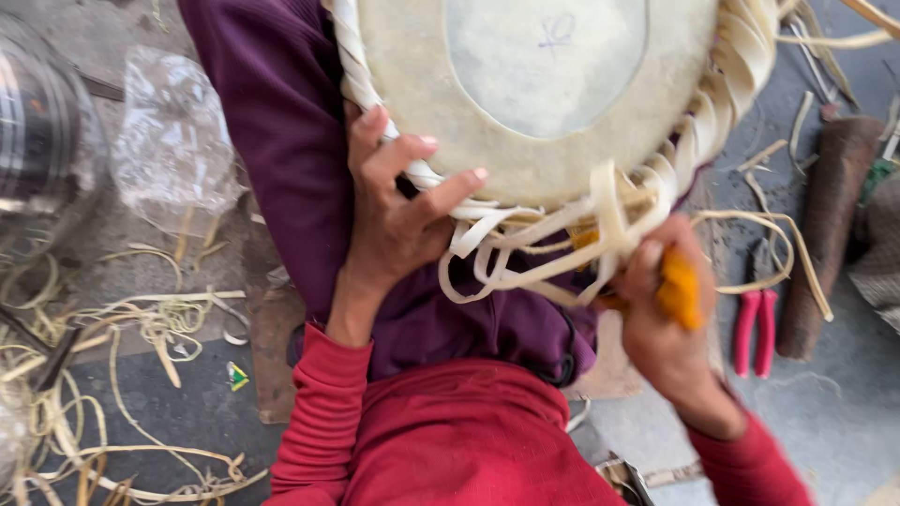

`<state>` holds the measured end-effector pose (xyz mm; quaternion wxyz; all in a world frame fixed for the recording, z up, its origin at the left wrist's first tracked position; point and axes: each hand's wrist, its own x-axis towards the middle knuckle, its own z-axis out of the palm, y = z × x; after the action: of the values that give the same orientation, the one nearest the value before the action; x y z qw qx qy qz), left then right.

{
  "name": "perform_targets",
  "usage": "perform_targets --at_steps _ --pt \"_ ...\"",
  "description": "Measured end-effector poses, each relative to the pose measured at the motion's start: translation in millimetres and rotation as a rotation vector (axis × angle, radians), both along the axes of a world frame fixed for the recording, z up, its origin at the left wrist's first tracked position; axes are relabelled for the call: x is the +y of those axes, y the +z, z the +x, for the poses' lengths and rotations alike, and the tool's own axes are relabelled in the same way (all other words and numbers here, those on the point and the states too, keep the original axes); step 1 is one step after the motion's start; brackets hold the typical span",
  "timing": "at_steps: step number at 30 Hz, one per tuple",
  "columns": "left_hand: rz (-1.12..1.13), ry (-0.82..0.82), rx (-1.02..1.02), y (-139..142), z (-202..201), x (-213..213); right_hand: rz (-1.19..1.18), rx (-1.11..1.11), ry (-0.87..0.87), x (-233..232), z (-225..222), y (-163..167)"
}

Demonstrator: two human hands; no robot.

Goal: The person braids a white strip around the rim of a drum while seated on the floor. They use both hands to weave the strip through existing loops and pull it tight, occasionally using a yellow cloth to assist with tension.

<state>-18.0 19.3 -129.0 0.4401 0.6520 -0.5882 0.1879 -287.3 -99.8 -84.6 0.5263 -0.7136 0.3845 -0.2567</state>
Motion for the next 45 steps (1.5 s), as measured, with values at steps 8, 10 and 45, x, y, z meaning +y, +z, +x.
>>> perform_targets --at_steps 8,10,45 --pt "-0.05 0.029 -0.085 27 -7 1 -0.053 0.169 0.009 10 -65 96" --pt "-0.023 0.071 -0.198 35 1 7 0.016 -0.071 0.069 5 -68 79" --pt "-0.11 0.144 0.026 -18 -8 -27 0.638 -0.843 -0.139 4 -19 -17"
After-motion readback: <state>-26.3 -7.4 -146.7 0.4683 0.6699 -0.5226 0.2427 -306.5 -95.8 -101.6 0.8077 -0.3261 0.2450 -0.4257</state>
